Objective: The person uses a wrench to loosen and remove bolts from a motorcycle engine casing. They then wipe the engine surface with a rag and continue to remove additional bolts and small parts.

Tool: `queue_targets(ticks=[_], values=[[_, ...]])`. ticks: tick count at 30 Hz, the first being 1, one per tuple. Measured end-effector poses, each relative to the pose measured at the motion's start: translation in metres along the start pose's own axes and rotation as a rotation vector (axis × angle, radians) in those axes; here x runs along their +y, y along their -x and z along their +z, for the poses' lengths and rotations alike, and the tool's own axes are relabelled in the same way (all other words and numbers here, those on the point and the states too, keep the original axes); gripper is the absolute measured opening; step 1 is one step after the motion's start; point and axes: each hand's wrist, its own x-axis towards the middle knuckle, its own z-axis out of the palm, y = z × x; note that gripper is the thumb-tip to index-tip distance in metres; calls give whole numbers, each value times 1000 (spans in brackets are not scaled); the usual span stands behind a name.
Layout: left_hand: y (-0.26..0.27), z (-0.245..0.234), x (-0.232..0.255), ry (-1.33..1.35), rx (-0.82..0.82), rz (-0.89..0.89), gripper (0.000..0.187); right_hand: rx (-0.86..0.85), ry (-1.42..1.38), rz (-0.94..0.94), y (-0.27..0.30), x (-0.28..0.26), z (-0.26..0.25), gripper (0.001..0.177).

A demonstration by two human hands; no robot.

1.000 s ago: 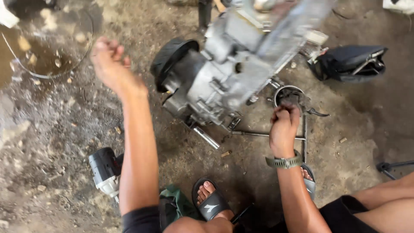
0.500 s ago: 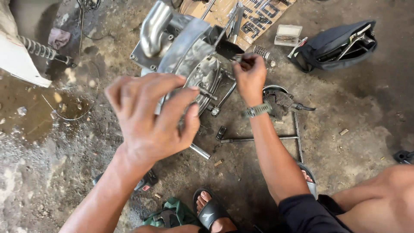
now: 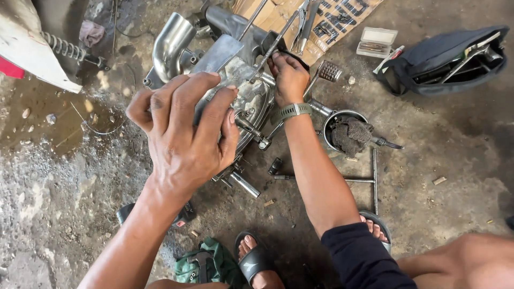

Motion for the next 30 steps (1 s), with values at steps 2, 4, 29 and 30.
queue_targets(ticks=[2,4,29,30], values=[[1,-1,-1,7,-13,13,19,59,-52,46,4,-7,9,14],[2,0,-2,25,-17,7,18,84,-78,57,7,-11,13,16],[7,-1,-6,117,-70,-10,20,74,458,115,24,-40,22,18],[7,-1,-6,117,-71,-9,20,74,457,115,25,-41,24,18]])
